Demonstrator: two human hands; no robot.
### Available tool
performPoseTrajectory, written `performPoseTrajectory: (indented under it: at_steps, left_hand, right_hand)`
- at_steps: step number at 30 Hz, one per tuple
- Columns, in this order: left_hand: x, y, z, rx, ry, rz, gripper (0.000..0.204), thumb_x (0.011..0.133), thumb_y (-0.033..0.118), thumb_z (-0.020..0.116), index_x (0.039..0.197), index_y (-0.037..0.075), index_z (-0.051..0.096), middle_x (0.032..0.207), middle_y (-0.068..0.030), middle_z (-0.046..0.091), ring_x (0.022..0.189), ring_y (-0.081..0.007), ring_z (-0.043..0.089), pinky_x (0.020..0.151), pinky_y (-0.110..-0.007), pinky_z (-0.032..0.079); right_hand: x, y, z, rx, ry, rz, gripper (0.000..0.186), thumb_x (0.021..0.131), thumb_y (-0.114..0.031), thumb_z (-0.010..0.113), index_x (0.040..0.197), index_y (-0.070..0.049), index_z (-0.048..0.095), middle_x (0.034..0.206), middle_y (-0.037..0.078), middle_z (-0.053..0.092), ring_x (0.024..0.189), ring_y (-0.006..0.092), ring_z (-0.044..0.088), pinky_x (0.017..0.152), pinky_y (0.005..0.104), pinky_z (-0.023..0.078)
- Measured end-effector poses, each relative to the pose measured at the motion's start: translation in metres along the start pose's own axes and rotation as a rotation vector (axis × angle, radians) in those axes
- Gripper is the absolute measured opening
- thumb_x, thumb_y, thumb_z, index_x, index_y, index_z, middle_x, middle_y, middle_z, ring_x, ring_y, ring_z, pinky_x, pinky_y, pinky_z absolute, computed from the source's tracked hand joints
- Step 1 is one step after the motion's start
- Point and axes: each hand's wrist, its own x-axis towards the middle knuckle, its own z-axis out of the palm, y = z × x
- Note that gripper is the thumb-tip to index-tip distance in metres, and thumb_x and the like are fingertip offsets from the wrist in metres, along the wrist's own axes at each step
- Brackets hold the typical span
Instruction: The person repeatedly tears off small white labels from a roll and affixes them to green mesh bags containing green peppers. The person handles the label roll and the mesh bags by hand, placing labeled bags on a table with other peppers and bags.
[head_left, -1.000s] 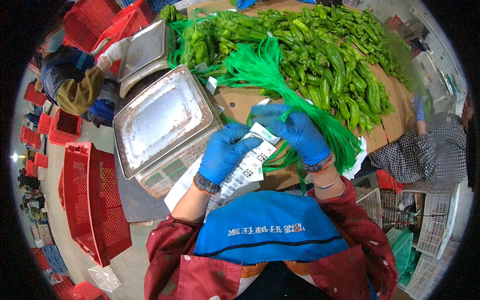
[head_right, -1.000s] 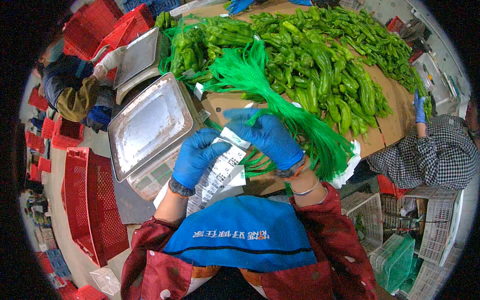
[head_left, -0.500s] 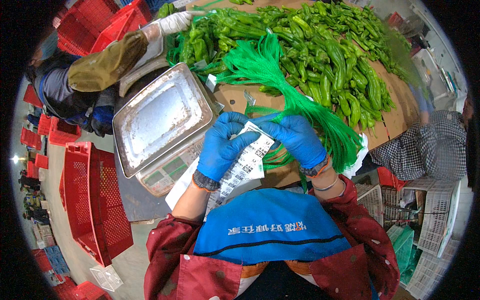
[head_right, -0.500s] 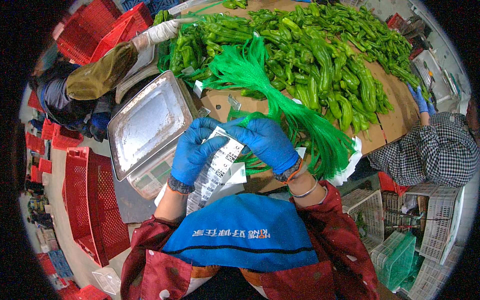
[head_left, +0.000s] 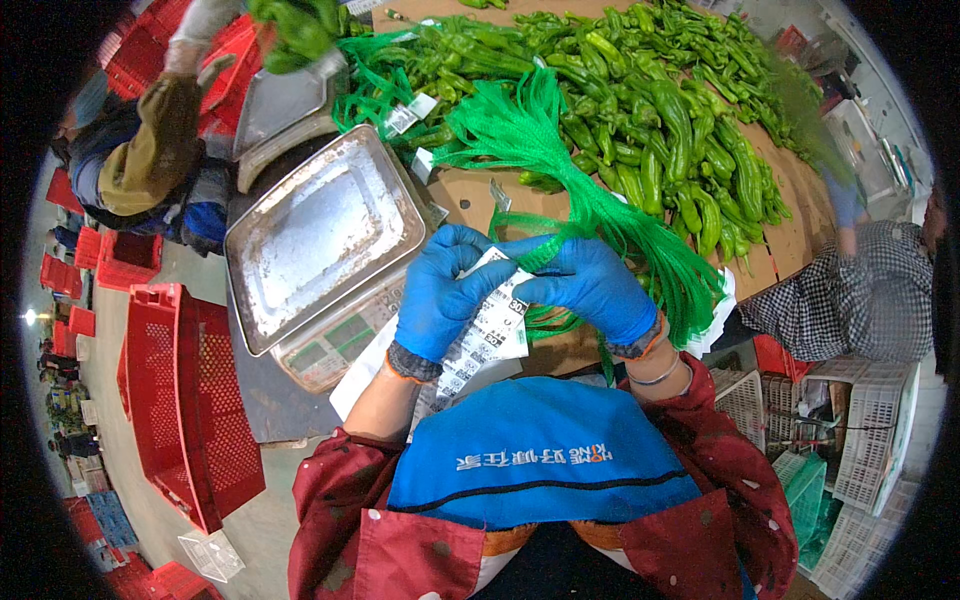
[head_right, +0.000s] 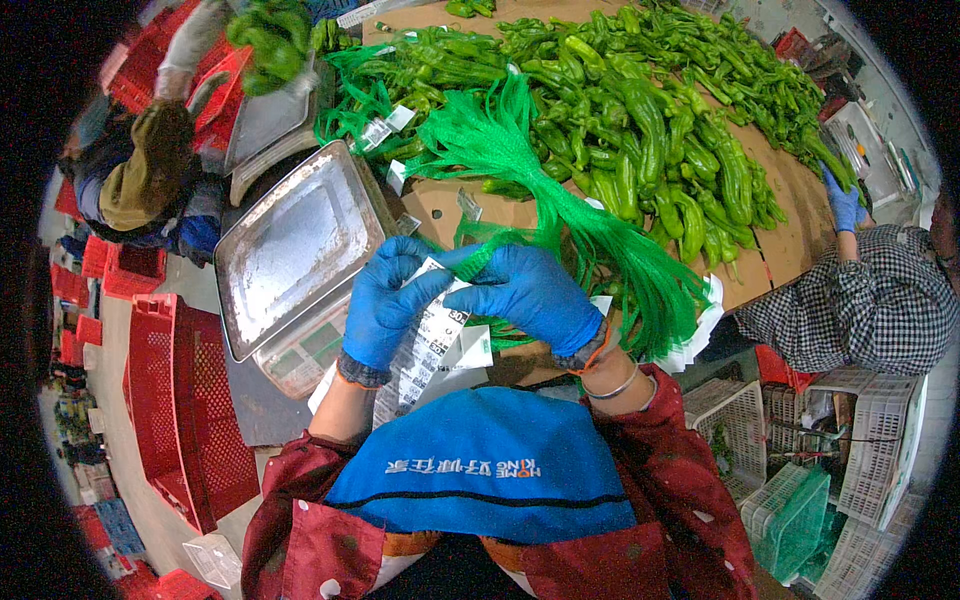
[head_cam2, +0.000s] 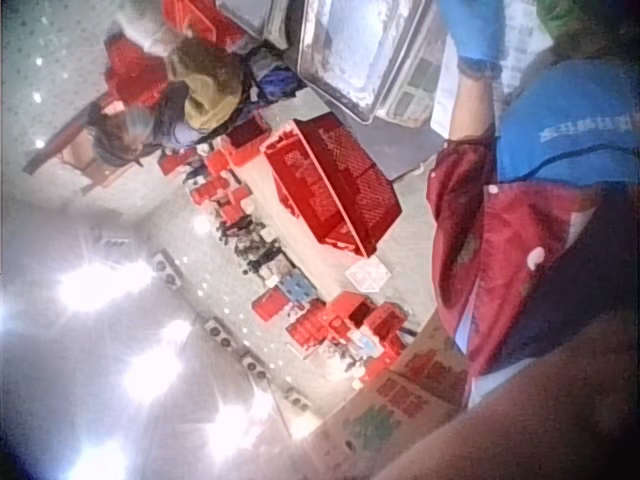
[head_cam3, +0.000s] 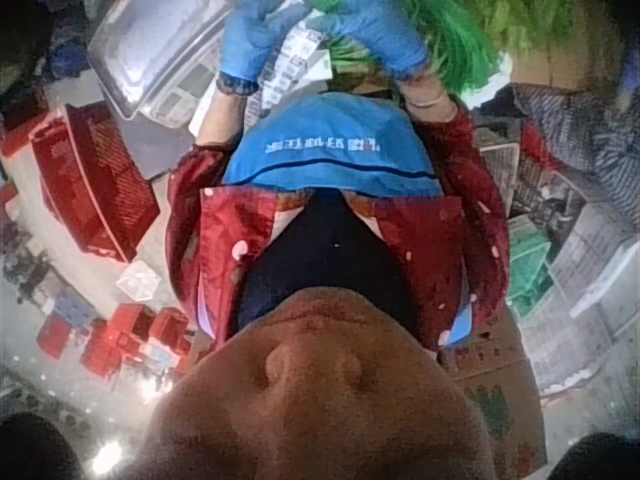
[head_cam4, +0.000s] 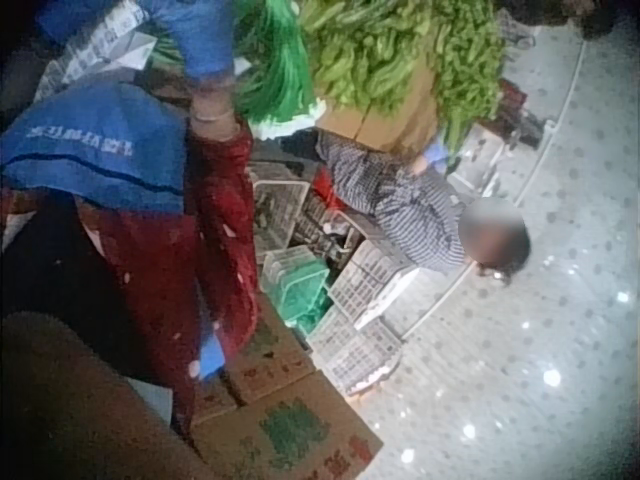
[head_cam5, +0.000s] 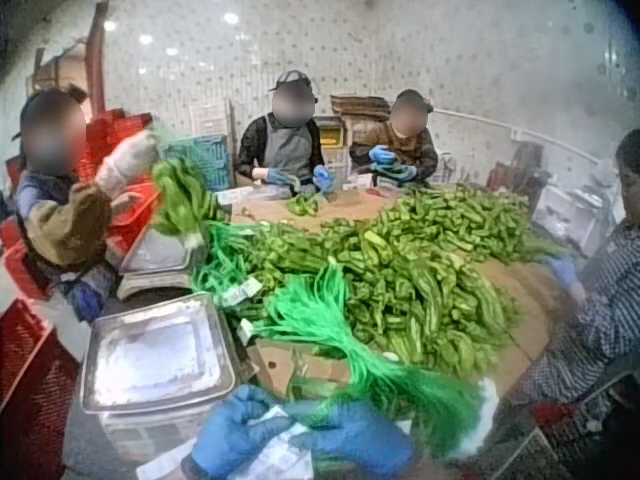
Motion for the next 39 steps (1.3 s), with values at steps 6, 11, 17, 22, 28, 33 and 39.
performPoseTrajectory:
  at_steps: [6,11,17,22,28,33,39]
  left_hand:
    - [-0.007,0.01,-0.009,0.011,-0.102,-0.287,0.029,0.082,0.011,0.068,0.105,-0.002,0.058,0.09,-0.0036,0.063,0.082,-0.0083,0.057,0.069,-0.023,0.047]
    - [-0.015,0.016,-0.014,-0.125,-0.238,-0.395,0.036,0.075,0.008,0.075,0.107,0.0,0.063,0.093,-0.0046,0.067,0.085,-0.0103,0.061,0.075,-0.024,0.05]
    - [-0.013,0.016,-0.042,0.085,-0.212,-0.227,0.021,0.075,0.008,0.073,0.094,0.0,0.069,0.112,-0.008,0.062,0.097,-0.0144,0.059,0.082,-0.026,0.047]
    - [-0.014,0.01,-0.025,-0.033,-0.323,-0.123,0.025,0.075,0.012,0.074,0.096,0.0,0.068,0.122,-0.0097,0.054,0.107,-0.0191,0.052,0.09,-0.03,0.042]
    - [-0.021,-0.002,-0.017,0.247,-0.339,-0.154,0.019,0.077,0.015,0.073,0.083,-0.001,0.066,0.073,-0.0114,0.06,0.065,-0.0145,0.056,0.06,-0.03,0.045]
    - [-0.028,-0.023,-0.048,0.31,-0.031,-0.327,0.02,0.077,0.015,0.073,0.078,-0.002,0.062,0.066,-0.0062,0.058,0.062,-0.0112,0.052,0.058,-0.029,0.044]
    - [-0.042,0.002,-0.098,0.333,0.035,-0.449,0.026,0.081,0.004,0.063,0.107,0.0,0.064,0.093,-0.0033,0.064,0.083,-0.011,0.057,0.076,-0.024,0.045]
  right_hand:
    - [-0.001,0.005,-0.007,-0.205,0.157,0.08,0.022,0.081,-0.017,0.066,0.099,-0.004,0.068,0.086,0.011,0.066,0.077,0.016,0.062,0.07,0.0299,0.048]
    - [0.003,0.009,-0.013,-0.353,0.292,-0.052,0.016,0.082,-0.015,0.064,0.091,-0.002,0.067,0.086,0.012,0.066,0.075,0.0162,0.063,0.066,0.0301,0.048]
    - [-0.001,-0.003,-0.026,-0.141,0.307,0.116,0.019,0.086,-0.017,0.06,0.096,-0.001,0.062,0.083,0.014,0.064,0.068,0.0206,0.064,0.053,0.03,0.049]
    - [-0.009,0.01,0.002,-0.45,0.107,-0.145,0.027,0.082,-0.023,0.064,0.102,-0.005,0.062,0.084,0.016,0.063,0.07,0.0288,0.064,0.061,0.0379,0.049]
    - [-0.036,0.027,-0.002,-0.49,-0.032,0.208,0.033,0.08,-0.023,0.067,0.108,-0.006,0.061,0.084,0.012,0.066,0.068,0.0187,0.064,0.06,0.0327,0.05]
    - [-0.068,0.037,-0.052,-0.168,0.083,0.452,0.024,0.082,-0.021,0.064,0.1,-0.006,0.064,0.079,0.012,0.066,0.068,0.0188,0.065,0.061,0.0305,0.051]
    - [-0.121,0.06,-0.123,-0.461,0.569,0.328,0.023,0.085,-0.019,0.062,0.101,-0.002,0.066,0.09,0.01,0.067,0.076,0.0143,0.064,0.065,0.027,0.051]
